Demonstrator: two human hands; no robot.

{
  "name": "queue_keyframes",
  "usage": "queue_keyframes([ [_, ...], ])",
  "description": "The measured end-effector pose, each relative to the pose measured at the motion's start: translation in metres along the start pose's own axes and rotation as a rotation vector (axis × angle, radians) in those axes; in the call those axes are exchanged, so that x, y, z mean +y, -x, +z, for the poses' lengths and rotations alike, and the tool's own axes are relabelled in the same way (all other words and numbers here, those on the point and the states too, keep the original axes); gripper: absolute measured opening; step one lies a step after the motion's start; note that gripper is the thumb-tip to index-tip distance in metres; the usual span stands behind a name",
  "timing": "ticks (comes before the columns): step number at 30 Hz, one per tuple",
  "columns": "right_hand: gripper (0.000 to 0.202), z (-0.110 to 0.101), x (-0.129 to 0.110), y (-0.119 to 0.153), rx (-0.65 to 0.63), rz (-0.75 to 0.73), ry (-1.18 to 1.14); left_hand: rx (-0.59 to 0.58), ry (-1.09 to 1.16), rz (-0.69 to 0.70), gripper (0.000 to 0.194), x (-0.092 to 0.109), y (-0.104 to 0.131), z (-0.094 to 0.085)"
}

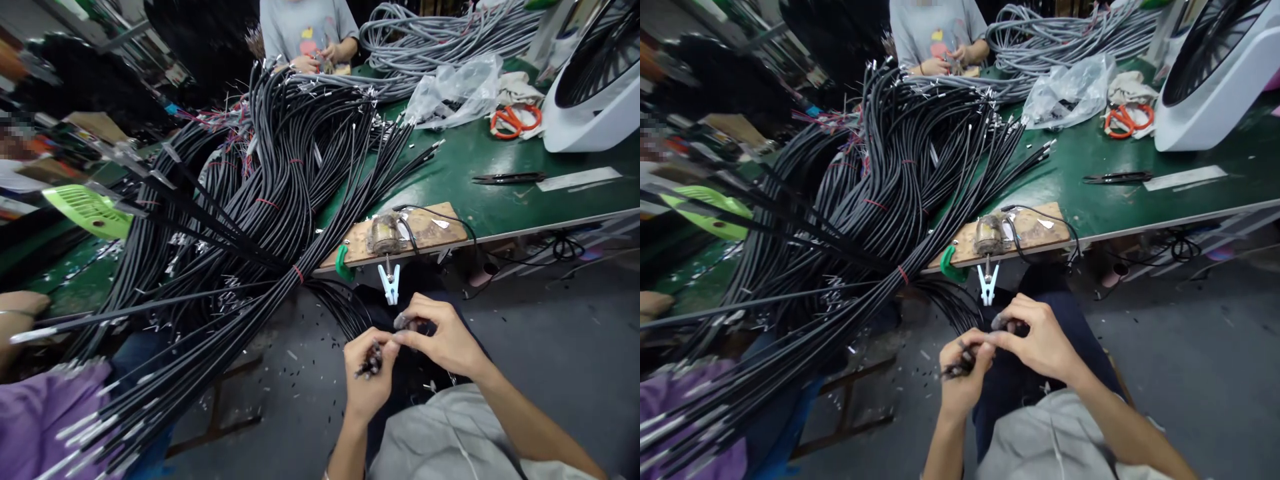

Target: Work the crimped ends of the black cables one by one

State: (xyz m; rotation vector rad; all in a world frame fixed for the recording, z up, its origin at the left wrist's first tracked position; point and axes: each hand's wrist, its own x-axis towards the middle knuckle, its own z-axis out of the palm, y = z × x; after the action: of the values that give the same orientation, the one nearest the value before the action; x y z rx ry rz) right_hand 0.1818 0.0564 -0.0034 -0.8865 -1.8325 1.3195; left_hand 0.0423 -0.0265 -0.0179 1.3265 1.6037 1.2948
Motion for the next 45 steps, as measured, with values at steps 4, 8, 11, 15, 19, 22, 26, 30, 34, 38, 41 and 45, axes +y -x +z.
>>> queue_keyframes([
  [4,0.015,-0.006,0.002,-0.003,0.029,-0.049,-0.051,0.048,0.064,-0.045,0.012,-0.004,-0.001,0.002],
  [8,0.007,-0.007,0.006,-0.007,-0.043,0.001,-0.059,0.017,0.015,-0.026,0.01,-0.004,-0.003,0.003],
  [11,0.012,-0.002,0.007,-0.008,0.026,-0.026,-0.077,0.01,-0.029,0.0,0.007,-0.003,-0.005,0.005],
  [15,0.023,0.014,0.007,-0.004,0.253,-0.089,-0.058,0.091,-0.049,-0.018,0.011,0.001,-0.006,0.013],
  [19,0.017,0.037,0.012,0.001,0.345,0.078,-0.575,0.158,0.032,-0.051,0.015,0.003,-0.005,0.02],
  [22,0.024,0.046,0.018,0.001,0.177,0.346,-1.058,0.2,0.025,-0.013,0.016,0.002,-0.006,0.021],
  [26,0.03,0.039,0.021,-0.004,-0.02,0.43,-1.18,0.17,0.031,0.053,0.015,0.001,-0.008,0.017],
  [30,0.02,0.023,0.018,-0.004,0.113,0.243,-0.732,0.123,0.002,0.046,0.021,0.005,-0.008,0.012],
  [34,0.005,0.012,0.009,0.005,0.379,0.06,-0.278,0.116,0.025,-0.014,0.019,0.007,-0.006,0.011],
  [38,0.016,0.006,-0.004,0.012,0.35,0.046,-0.045,0.158,-0.037,0.048,0.012,0.006,-0.007,0.015],
  [41,0.014,0.004,-0.011,0.013,0.341,0.013,0.094,0.212,-0.102,0.108,0.011,0.007,-0.008,0.019],
  [45,0.013,0.006,-0.012,0.013,0.39,-0.066,0.23,0.236,-0.144,0.14,0.01,0.006,-0.008,0.024],
])
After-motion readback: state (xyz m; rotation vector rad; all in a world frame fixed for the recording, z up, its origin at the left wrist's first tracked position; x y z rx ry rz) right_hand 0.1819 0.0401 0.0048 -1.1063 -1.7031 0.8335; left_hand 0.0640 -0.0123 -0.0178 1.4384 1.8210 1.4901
